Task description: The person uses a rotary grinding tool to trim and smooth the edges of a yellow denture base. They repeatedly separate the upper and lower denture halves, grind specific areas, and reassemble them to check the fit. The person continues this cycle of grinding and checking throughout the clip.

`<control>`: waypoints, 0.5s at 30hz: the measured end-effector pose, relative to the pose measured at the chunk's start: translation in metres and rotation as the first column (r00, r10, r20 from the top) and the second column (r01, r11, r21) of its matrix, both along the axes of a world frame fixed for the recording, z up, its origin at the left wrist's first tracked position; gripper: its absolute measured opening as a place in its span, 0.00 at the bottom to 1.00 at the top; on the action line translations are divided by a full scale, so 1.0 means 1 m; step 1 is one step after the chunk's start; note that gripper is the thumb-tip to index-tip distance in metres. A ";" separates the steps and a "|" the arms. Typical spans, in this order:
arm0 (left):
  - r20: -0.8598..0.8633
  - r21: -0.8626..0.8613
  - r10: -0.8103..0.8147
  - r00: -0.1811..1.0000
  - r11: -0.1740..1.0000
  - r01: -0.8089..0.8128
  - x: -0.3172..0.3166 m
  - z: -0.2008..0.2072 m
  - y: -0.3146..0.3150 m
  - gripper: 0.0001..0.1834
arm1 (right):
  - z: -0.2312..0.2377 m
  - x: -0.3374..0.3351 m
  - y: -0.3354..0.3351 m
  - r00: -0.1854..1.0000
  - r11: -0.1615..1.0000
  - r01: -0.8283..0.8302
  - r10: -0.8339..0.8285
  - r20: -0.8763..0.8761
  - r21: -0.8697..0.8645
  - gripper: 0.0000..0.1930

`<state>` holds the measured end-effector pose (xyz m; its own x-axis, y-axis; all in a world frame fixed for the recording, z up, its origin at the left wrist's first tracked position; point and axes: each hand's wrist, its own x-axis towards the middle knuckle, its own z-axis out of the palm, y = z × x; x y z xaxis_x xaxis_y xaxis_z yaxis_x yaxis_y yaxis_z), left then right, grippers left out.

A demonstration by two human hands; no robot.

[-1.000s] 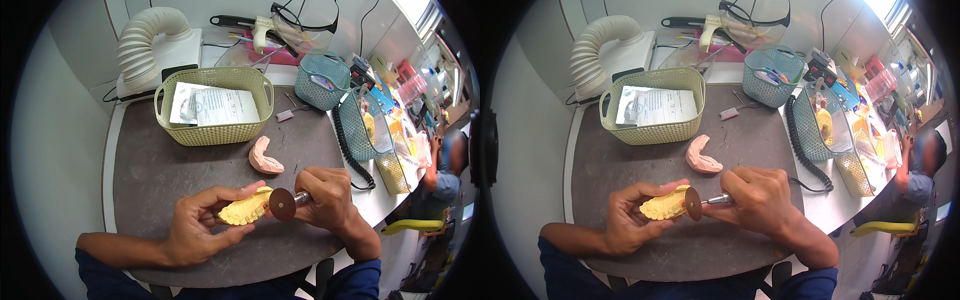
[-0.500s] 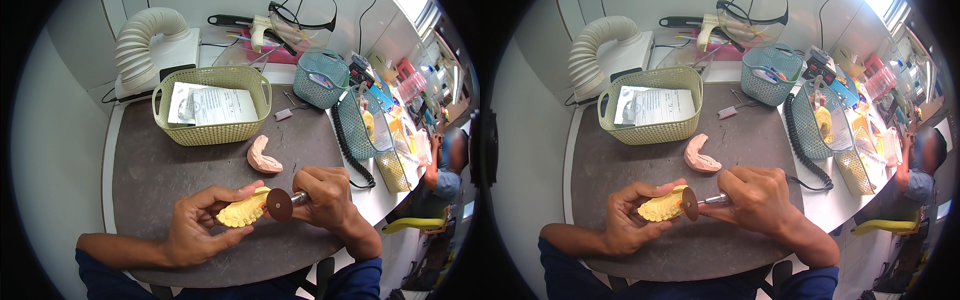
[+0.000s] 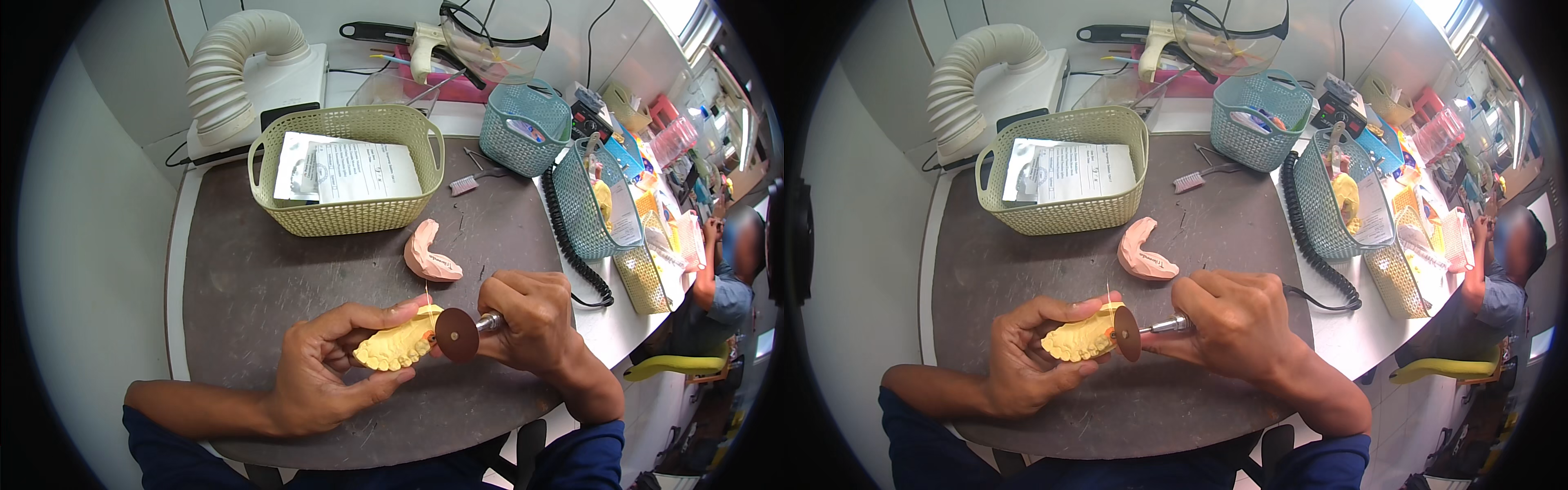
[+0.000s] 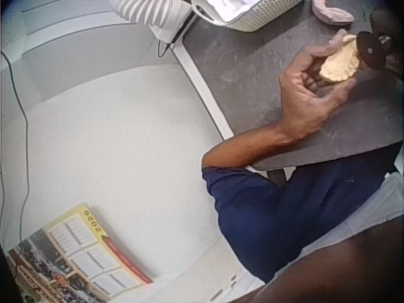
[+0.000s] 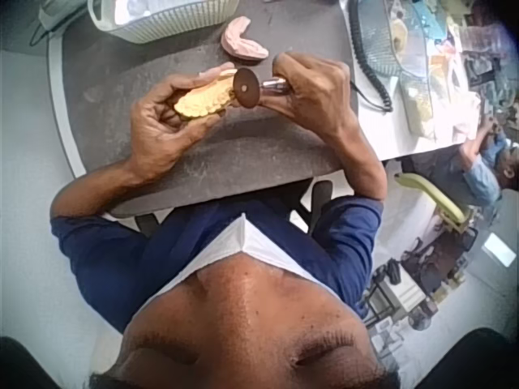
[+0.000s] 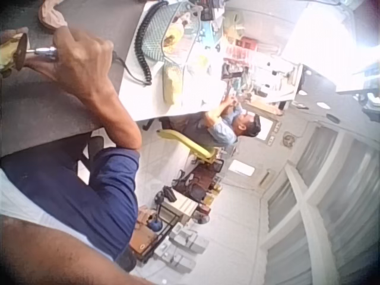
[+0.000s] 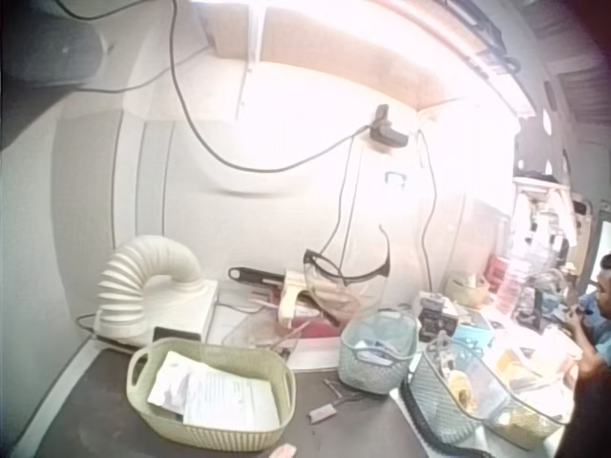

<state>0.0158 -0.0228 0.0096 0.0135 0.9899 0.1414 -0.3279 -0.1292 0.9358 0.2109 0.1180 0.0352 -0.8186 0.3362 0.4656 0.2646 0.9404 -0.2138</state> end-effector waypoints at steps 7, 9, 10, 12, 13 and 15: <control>-0.038 0.019 0.014 0.999 1.000 -0.014 0.000 -0.001 0.001 0.24 | -0.002 0.000 0.001 1.000 1.000 -0.002 0.002 -0.003 0.010 0.26; 0.004 0.028 -0.003 1.000 1.000 0.003 0.000 0.000 0.000 0.25 | -0.002 0.001 0.001 1.000 1.000 -0.001 0.001 -0.001 0.009 0.26; 0.024 0.032 -0.012 1.000 0.999 0.012 0.000 0.000 0.000 0.26 | -0.002 0.001 0.001 1.000 1.000 -0.002 0.002 -0.003 0.006 0.26; 0.014 0.033 -0.009 1.000 0.999 0.009 -0.001 -0.001 0.000 0.26 | -0.002 0.000 0.001 1.000 1.000 -0.002 0.002 -0.007 -0.001 0.26; 0.009 0.033 -0.007 1.000 0.999 0.007 -0.001 -0.001 0.000 0.26 | -0.001 0.000 0.001 1.000 1.000 -0.003 0.003 -0.010 -0.005 0.26; -0.012 0.049 -0.006 1.000 0.999 0.006 -0.001 -0.002 0.000 0.26 | -0.001 0.000 0.000 1.000 1.000 -0.003 0.003 -0.012 -0.008 0.26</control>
<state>0.0148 -0.0224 0.0076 0.0215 0.9816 0.1900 -0.3180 -0.1735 0.9321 0.2109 0.1183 0.0345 -0.8141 0.3377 0.4724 0.2595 0.9394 -0.2241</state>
